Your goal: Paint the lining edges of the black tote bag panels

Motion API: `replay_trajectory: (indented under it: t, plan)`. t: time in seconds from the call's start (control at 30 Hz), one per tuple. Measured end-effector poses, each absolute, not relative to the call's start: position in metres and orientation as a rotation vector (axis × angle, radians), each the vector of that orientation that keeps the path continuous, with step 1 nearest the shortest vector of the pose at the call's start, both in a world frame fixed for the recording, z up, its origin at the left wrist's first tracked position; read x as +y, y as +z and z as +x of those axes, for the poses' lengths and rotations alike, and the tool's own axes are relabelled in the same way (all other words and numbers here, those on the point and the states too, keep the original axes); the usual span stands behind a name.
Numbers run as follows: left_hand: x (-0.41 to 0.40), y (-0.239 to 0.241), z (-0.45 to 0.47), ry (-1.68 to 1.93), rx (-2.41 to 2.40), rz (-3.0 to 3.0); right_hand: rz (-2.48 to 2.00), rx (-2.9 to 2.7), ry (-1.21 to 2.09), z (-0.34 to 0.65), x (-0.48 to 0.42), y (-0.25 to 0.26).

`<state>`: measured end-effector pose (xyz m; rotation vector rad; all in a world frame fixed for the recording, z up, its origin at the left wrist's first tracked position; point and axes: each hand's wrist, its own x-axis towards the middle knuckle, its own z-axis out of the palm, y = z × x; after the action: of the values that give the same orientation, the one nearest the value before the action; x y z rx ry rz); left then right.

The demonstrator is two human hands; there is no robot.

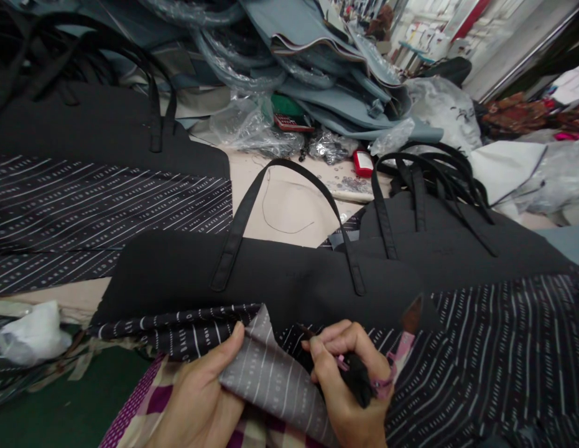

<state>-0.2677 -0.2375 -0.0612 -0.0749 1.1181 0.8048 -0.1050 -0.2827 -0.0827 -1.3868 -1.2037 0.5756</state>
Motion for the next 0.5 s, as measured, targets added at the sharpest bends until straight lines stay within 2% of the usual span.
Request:
replay_trajectory:
  t: [0.37,0.5]
  plan:
    - [-0.2386,-0.066,-0.2674,0.811,1.1,-0.034,-1.36,-1.287,0.473,-0.1131,-0.2738,-0.0878]
    - [-0.2383,-0.0615,-0.2712,0.812,1.09,-0.068,-1.27,-1.132,0.622,-0.1109,-0.2791,-0.0895]
